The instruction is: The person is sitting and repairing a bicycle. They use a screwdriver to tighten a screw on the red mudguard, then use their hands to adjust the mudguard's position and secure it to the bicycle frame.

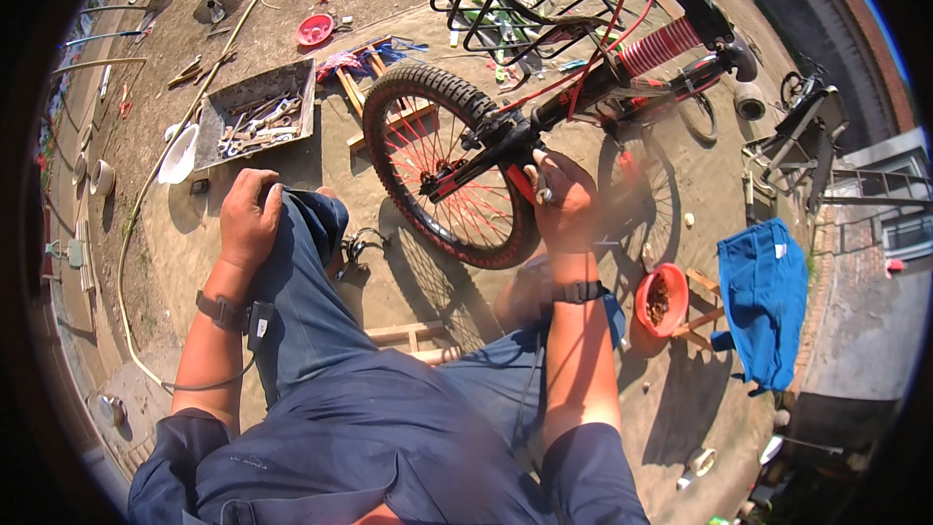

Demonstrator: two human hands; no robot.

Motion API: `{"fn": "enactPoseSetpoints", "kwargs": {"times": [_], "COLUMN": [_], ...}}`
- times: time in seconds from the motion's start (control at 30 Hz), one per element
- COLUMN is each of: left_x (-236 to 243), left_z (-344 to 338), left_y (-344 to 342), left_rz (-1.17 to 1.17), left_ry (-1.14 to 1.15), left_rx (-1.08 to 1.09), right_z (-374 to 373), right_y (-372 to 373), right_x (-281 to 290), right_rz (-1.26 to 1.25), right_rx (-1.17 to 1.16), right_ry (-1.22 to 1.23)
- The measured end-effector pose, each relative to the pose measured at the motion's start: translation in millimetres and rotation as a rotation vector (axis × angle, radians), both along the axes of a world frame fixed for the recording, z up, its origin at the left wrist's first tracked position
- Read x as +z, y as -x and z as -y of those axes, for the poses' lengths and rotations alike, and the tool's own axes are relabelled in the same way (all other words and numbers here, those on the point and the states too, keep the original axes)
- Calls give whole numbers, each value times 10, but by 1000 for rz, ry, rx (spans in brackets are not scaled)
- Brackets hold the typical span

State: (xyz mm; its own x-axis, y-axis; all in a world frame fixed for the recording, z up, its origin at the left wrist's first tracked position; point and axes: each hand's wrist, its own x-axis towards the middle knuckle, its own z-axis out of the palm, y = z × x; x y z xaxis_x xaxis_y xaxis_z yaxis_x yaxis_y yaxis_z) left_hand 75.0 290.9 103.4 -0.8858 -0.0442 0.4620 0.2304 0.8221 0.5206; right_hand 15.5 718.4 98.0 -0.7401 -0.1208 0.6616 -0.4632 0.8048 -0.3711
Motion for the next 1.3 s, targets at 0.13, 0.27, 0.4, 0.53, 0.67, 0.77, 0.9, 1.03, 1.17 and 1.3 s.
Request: {"fn": "enactPoseSetpoints", "kwargs": {"times": [0.13,0.27,0.4,0.53,0.67,0.77,0.9,1.03,1.17,1.3], "left_x": [-1,-1,-1,-13,11,3,8,5,-8,17], "left_z": [-2,4,8,13,7,8,1,-16,14,65], "left_y": [4,9,3,3,-6,1,4,14,1,-44], "left_rz": [0,-1,0,-12,0,-8,1,3,-3,-5], "left_ry": [2,7,9,18,5,10,3,8,12,26], "left_rx": [3,-8,-7,-11,-8,-9,-6,-14,-8,12], "right_z": [-13,36,29,29,-123,-239,-471,-658,-534,-472], "right_y": [-16,-25,-7,51,202,329,482,702,629,450], "right_x": [-20,-27,-48,-72,-72,-40,-165,-305,-182,-157], "right_rz": [4,-7,17,80,372,563,714,839,778,572], "right_rx": [-34,3,-19,18,40,-92,7,102,89,-82], "right_ry": [-168,-124,-88,171,579,715,1088,1254,1345,947]}}
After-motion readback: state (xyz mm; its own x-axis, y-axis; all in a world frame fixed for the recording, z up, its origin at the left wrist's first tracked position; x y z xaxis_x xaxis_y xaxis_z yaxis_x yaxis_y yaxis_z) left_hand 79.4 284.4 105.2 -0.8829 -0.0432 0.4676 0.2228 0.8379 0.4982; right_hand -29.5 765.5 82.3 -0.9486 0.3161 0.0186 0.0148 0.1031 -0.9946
